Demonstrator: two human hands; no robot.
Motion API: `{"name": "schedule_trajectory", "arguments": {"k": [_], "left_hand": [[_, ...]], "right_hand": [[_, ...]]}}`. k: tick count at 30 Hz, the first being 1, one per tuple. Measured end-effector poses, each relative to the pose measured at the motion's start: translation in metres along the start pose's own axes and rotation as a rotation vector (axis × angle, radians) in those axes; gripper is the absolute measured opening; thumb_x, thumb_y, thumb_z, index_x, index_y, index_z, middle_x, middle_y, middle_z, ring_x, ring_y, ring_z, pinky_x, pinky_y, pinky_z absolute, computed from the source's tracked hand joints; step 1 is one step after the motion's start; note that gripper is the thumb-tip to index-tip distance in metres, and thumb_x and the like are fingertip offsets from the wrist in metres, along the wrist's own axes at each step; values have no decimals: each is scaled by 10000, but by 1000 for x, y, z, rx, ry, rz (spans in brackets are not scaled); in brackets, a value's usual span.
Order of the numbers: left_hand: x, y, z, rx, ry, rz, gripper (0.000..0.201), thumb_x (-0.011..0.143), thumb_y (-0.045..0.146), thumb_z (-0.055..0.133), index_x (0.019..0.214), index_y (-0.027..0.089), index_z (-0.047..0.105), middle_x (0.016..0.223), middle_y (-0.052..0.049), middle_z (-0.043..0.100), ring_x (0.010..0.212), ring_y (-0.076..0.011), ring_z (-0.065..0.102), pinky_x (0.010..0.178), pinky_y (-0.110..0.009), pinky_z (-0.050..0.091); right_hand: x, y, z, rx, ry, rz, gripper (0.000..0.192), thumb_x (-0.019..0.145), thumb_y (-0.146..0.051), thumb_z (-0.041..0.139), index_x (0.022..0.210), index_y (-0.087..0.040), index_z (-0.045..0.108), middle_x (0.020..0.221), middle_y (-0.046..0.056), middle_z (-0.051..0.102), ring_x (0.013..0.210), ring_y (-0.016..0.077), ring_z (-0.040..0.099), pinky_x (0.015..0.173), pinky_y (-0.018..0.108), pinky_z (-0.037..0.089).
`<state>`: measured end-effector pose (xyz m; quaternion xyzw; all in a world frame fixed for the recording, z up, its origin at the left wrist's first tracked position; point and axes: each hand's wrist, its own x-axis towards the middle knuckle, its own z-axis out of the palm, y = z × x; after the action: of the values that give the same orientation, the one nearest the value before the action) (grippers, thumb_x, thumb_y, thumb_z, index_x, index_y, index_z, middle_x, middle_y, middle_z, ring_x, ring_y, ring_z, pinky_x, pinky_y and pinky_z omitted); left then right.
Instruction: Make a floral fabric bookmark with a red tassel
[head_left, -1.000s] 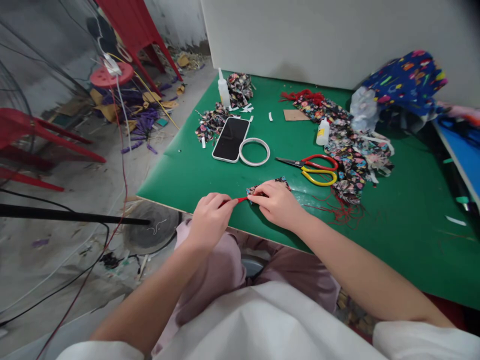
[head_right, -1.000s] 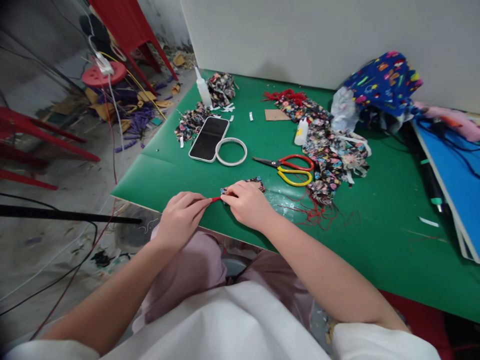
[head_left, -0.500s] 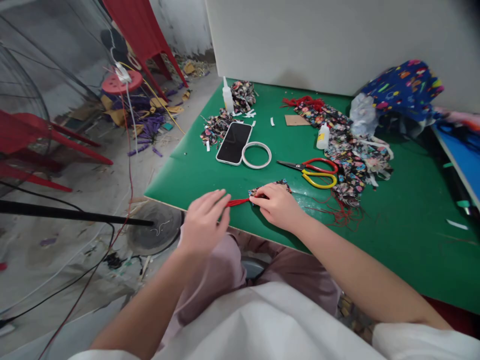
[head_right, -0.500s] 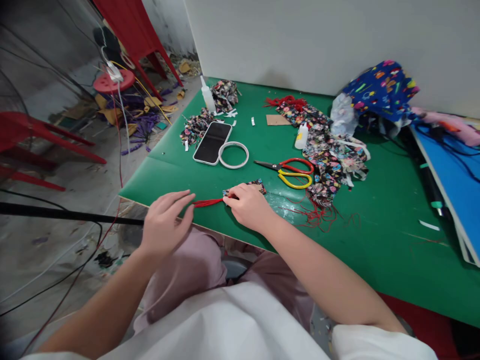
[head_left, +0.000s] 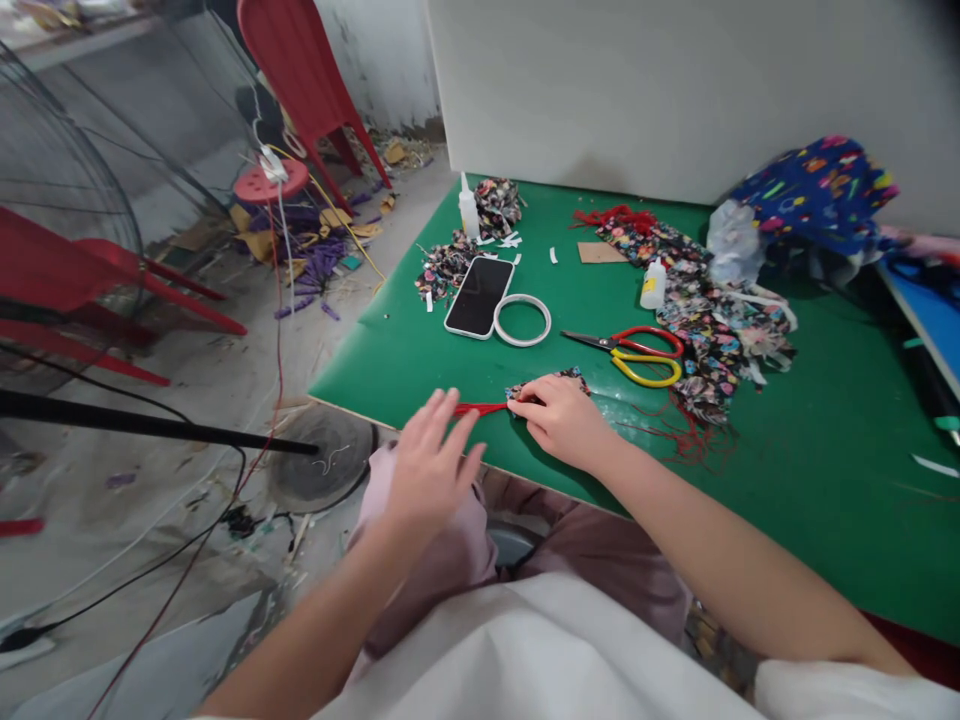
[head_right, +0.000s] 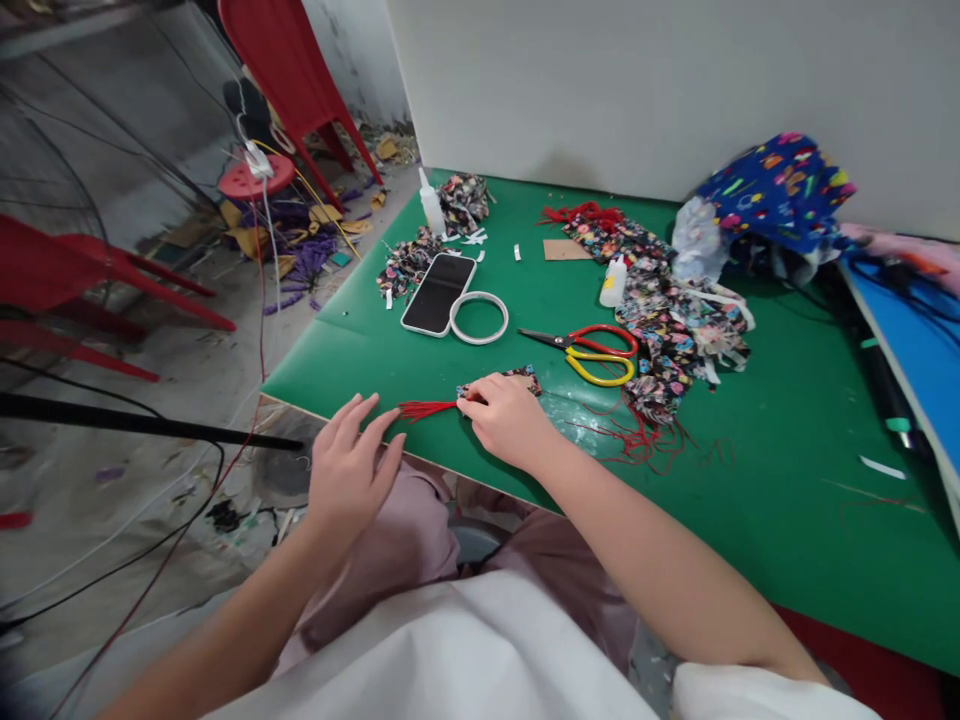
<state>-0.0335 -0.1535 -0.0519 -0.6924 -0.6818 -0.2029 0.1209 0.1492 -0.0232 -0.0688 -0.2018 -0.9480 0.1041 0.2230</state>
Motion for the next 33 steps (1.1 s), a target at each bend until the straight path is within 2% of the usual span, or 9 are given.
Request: {"name": "schedule_trajectory", "arguments": {"k": [4, 7, 12, 14, 16, 21, 24, 28, 33], "left_hand": [[5, 10, 8, -77, -180, 210, 354, 864, 329, 466, 1169, 165, 540, 1316, -147, 484, 1255, -284, 403, 987, -462, 385], [-9, -3, 20, -73, -242, 105, 370, 859, 316, 476, 1202, 184, 517, 1320, -133, 486, 1243, -278, 420, 996, -476, 377], [0, -32, 13, -39, -35, -138, 190, 851, 252, 470, 962, 189, 611, 1123, -110, 605, 1071, -255, 548, 912, -454, 442], [24, -30, 5, -37, 81, -120, 190, 847, 239, 467, 968, 191, 605, 1085, -111, 605, 1030, -246, 561, 861, -422, 470], [55, -20, 1, -57, 84, -2, 234, 858, 203, 431, 1024, 208, 596, 1073, -95, 604, 1044, -230, 550, 865, -401, 468], [121, 0, 28, -16, -88, 194, 299, 831, 227, 501, 1107, 161, 597, 1268, -162, 488, 1211, -319, 420, 933, -475, 409], [139, -5, 52, -71, -158, 266, 212, 810, 240, 548, 975, 179, 667, 1266, -143, 495, 1273, -345, 341, 990, -515, 340], [143, -6, 57, -185, -135, 266, 172, 829, 271, 532, 807, 198, 686, 1086, -87, 596, 1214, -284, 428, 995, -463, 366], [117, 24, 35, -702, -33, 110, 121, 829, 266, 548, 821, 194, 645, 961, -53, 673, 1091, -212, 537, 956, -393, 427]], "right_hand": [[1, -1, -1, -11, -10, 12, 261, 796, -103, 492, 980, -177, 661, 948, 97, 621, 900, 208, 507, 756, 359, 395], [1, -1, -2, -14, -15, 11, 254, 794, -101, 496, 978, -174, 655, 936, 87, 620, 891, 201, 511, 762, 353, 394], [1, -2, -2, -14, -28, 23, 246, 793, -98, 490, 965, -171, 650, 945, 84, 620, 893, 202, 510, 778, 351, 392], [0, -2, -2, -9, -28, 34, 242, 796, -102, 490, 967, -166, 648, 945, 88, 619, 894, 202, 509, 775, 351, 393], [0, -3, -2, -1, -3, 33, 239, 791, -97, 497, 960, -169, 651, 931, 87, 622, 888, 200, 509, 775, 355, 391], [0, -5, -7, 72, 129, 65, 235, 790, -103, 510, 945, -193, 661, 916, 73, 631, 879, 195, 503, 775, 352, 402], [0, -3, -13, 126, 192, 100, 224, 794, -109, 506, 935, -183, 663, 867, 71, 631, 834, 188, 511, 746, 341, 430], [1, 6, -24, 136, 376, 170, 228, 818, -109, 473, 950, -179, 645, 822, 67, 623, 789, 183, 528, 721, 329, 462], [-3, 14, -35, 180, 600, 292, 354, 843, -184, 512, 1197, -187, 519, 1022, 85, 596, 949, 186, 542, 846, 348, 462]]}}
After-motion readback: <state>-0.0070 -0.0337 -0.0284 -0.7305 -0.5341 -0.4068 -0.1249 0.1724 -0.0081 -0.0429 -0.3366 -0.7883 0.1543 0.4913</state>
